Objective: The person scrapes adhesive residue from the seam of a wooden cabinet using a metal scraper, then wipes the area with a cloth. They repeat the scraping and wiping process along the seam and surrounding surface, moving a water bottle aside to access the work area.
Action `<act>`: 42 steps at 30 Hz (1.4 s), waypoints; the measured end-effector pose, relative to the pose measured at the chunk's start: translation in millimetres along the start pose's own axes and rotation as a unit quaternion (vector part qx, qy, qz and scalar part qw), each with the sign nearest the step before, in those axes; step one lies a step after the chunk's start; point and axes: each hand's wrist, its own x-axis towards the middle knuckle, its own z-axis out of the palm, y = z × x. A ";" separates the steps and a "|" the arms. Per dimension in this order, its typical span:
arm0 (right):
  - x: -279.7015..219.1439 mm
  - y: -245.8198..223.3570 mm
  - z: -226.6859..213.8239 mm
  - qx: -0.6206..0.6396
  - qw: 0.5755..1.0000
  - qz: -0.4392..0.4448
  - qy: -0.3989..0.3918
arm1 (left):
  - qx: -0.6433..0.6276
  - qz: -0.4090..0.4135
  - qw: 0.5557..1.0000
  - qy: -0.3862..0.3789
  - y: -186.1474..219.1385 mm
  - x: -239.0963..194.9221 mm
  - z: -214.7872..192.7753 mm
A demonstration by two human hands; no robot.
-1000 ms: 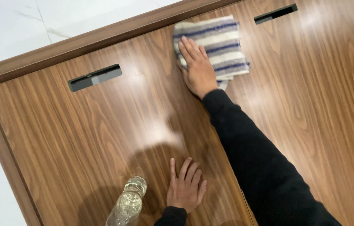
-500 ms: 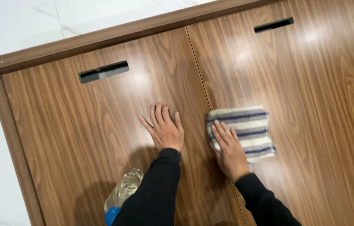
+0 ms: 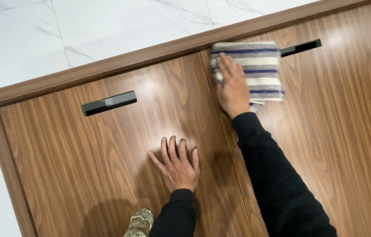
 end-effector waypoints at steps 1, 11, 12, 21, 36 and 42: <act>-3.5 14.5 -3.7 0.014 0.999 0.032 0.014 | -0.021 -0.005 1.000 -0.008 2.7 2.7 -6.6; 38.2 -67.1 21.2 0.095 0.984 -0.152 -0.020 | -0.030 0.004 0.999 -0.012 4.8 10.8 -14.3; 35.9 -41.8 13.0 0.094 0.984 -0.151 -0.021 | -0.031 0.005 0.999 -0.013 6.3 12.0 -15.1; 44.5 -47.2 -2.9 0.209 0.966 -0.106 0.111 | -0.016 0.000 0.999 -0.029 8.0 13.7 -16.1; 45.8 -64.2 8.0 0.162 0.977 -0.128 0.053 | -0.019 0.009 0.999 -0.029 5.8 13.0 -17.0; 42.1 -18.3 12.8 0.147 0.972 -0.180 -0.017 | 0.041 0.025 0.996 -0.072 -1.9 4.1 -14.7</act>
